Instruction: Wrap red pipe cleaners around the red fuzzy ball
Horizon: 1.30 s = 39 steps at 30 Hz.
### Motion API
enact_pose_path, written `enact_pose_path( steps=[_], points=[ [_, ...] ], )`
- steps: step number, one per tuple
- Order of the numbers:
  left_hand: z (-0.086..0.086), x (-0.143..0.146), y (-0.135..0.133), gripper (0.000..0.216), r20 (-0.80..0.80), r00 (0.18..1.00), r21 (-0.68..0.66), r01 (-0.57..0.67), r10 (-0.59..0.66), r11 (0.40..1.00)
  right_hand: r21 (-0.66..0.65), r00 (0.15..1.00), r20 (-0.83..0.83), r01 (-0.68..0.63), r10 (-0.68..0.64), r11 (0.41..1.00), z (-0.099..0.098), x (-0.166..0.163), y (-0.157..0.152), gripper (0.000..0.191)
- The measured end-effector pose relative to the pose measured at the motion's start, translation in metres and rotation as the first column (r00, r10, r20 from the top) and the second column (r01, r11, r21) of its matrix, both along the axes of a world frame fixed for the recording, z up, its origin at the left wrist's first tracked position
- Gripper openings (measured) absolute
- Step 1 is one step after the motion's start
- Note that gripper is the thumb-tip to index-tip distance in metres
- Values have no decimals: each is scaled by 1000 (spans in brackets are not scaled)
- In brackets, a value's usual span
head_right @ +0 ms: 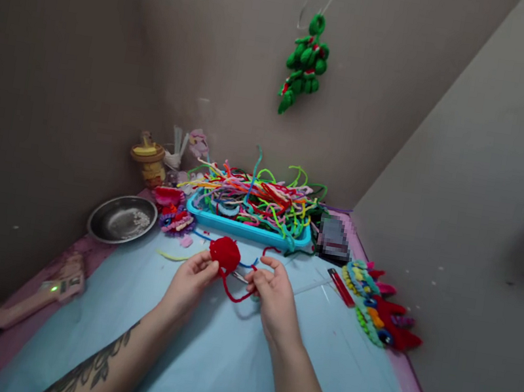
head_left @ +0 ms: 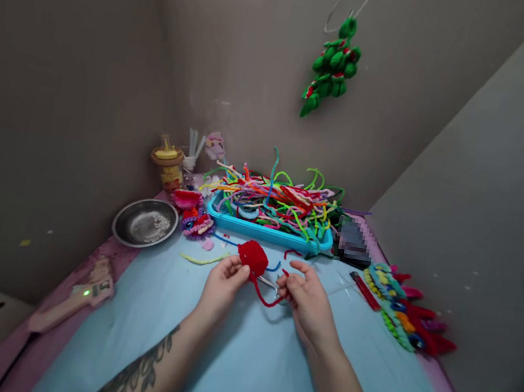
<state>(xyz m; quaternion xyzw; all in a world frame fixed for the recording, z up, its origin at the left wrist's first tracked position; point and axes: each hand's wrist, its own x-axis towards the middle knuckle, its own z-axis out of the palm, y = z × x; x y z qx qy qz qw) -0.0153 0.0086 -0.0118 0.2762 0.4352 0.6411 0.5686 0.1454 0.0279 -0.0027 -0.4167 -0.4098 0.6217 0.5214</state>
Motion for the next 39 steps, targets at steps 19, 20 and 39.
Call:
enact_pose_path(
  steps=[19, 20, 39],
  points=[
    [-2, 18, -4, 25, 105, 994, 12, -12, 11, 1000, 249, 894, 412, 75, -176, 966, -18, -27, -15, 12],
    [-2, 19, -4, 25, 92, 996, 19, -16, 15, 1000, 214, 905, 392, 81, -162, 973, -19, -28, -15, 12],
    [-4, 21, -8, 31, 35, 998, 61, 44, -46, 997, -24, 977, 157, 147, -141, 989, -19, -40, -17, 15]
  ],
)
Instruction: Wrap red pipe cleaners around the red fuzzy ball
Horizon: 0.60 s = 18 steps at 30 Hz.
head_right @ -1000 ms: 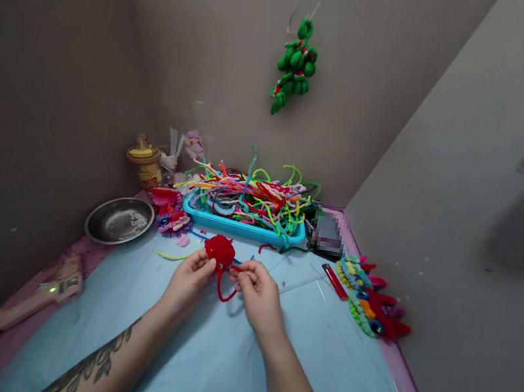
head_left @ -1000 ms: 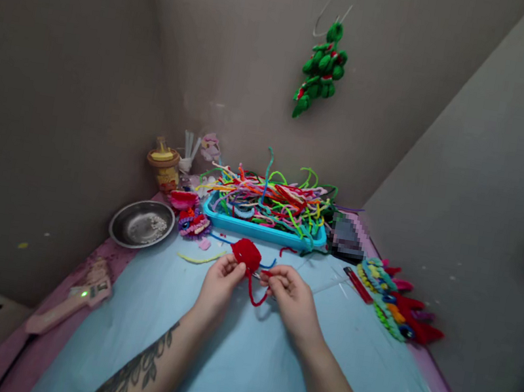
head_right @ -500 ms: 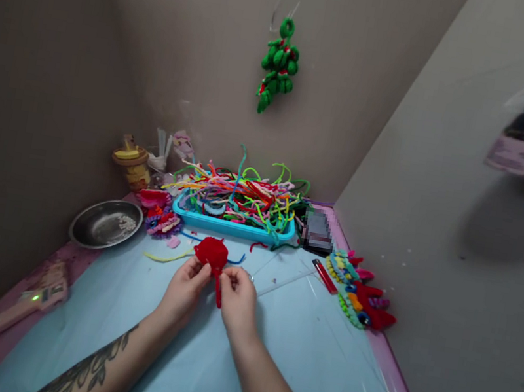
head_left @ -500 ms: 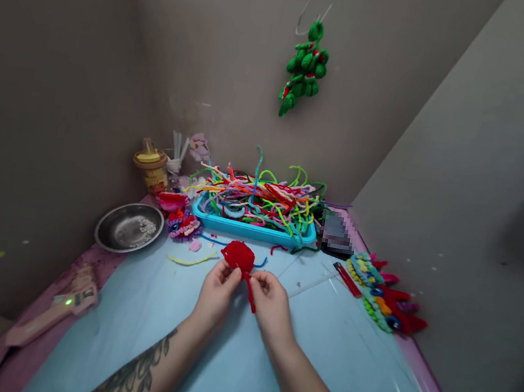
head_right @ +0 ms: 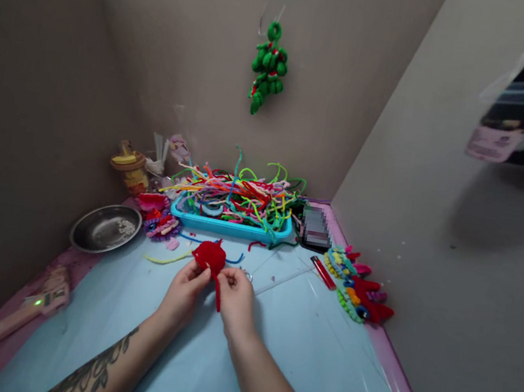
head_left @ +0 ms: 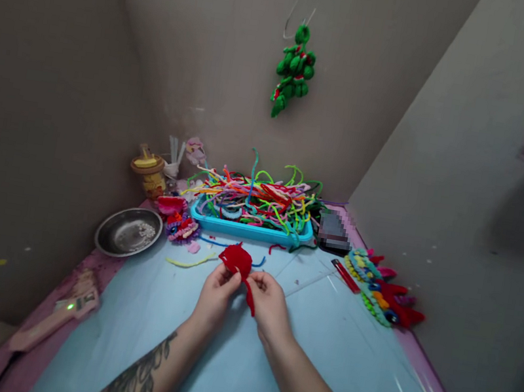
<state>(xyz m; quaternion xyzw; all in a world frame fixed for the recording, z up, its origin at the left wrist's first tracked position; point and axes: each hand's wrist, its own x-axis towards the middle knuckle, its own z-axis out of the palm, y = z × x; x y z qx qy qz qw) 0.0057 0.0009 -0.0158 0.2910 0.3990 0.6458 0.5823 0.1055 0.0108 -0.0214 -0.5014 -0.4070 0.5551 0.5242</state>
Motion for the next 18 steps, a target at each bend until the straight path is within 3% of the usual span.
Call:
enact_pose_path(
  steps=[11, 18],
  points=[
    [7, 3, 2, 26, 36, 998, 2, 52, -52, 999, 38, 990, -141, 25, -20, 999, 6, 0, -2, 22],
    [0, 2, 2, 25, -87, 996, -21, -10, 8, 1000, -280, 944, -329, -90, -7, 956, -2, 1, 2, 40]
  ],
)
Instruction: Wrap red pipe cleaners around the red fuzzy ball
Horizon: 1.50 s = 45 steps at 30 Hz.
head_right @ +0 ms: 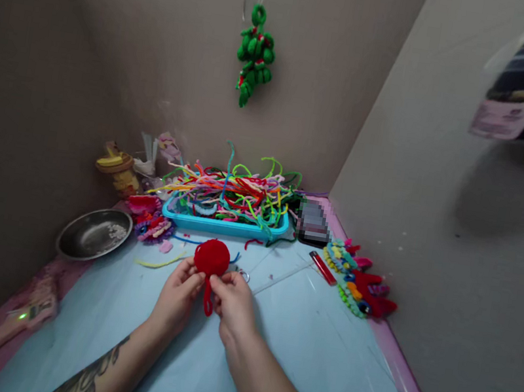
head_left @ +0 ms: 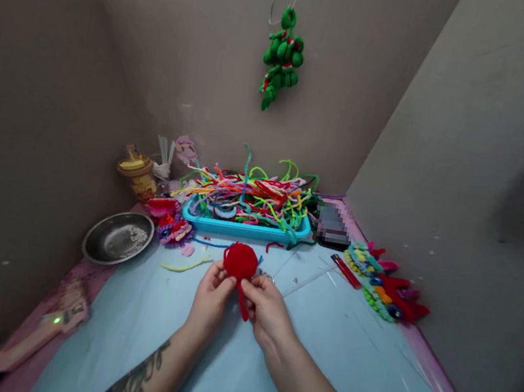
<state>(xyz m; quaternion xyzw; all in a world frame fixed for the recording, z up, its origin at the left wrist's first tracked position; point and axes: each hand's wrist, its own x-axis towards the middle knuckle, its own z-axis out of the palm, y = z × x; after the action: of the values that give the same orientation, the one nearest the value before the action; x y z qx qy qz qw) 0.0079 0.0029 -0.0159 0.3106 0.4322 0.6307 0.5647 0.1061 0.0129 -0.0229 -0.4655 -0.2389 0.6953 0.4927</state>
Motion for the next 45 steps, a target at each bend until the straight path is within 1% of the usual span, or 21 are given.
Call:
enact_pose_path(
  steps=[2, 4, 6, 9, 11, 16, 21, 25, 28, 32, 36, 42, 45],
  points=[
    [-3, -1, 1, 25, -24, 1000, 15, -17, 17, 1000, -35, 1000, -27, -12, 11, 999, -3, 0, 1, 44],
    [-4, -2, 2, 29, -35, 999, 22, -11, 12, 1000, -42, 999, -32, -21, 20, 999, -3, 0, 1, 44],
    [-5, -3, 4, 32, -41, 999, 28, -15, 16, 999, -18, 1000, -13, -23, 23, 1000, -2, -1, 0, 41],
    [-6, -4, 5, 34, -45, 997, 32, -59, 60, 998, 33, 999, 24, -46, 45, 998, 3, -1, -2, 33],
    [-6, -6, 5, 34, -40, 997, 22, -68, 69, 997, 40, 997, 40, -61, 59, 997, 5, -1, -3, 29],
    [-7, -6, 5, 32, -14, 998, -1, -57, 57, 998, -25, 997, 42, -69, 70, 997, 4, -4, -3, 24],
    [-5, -5, 4, 31, -17, 998, -27, -55, 54, 998, -99, 998, -38, -47, 44, 994, 6, -5, -3, 30],
    [-3, -6, 3, 31, 27, 998, -79, -58, 61, 995, -101, 996, -94, 0, -9, 995, 8, -1, -2, 31],
    [-3, -6, 3, 30, 59, 995, -83, -70, 75, 994, -115, 990, -137, 12, -28, 993, 6, 1, -1, 32],
    [-4, -7, 3, 26, 63, 993, -49, -94, 97, 994, -143, 980, -199, -9, -20, 990, 0, 2, 1, 29],
    [-4, -6, 3, 27, 99, 989, -50, -105, 109, 993, -142, 967, -254, -32, -5, 989, -5, 2, 2, 23],
    [-1, -4, 3, 35, 180, 982, -104, -38, 56, 994, -165, 948, -317, -90, 34, 982, -8, 3, 3, 15],
    [0, -3, 2, 33, 159, 987, -118, -14, 32, 993, -159, 934, -354, -120, 57, 980, -10, 3, 4, 14]
  ],
)
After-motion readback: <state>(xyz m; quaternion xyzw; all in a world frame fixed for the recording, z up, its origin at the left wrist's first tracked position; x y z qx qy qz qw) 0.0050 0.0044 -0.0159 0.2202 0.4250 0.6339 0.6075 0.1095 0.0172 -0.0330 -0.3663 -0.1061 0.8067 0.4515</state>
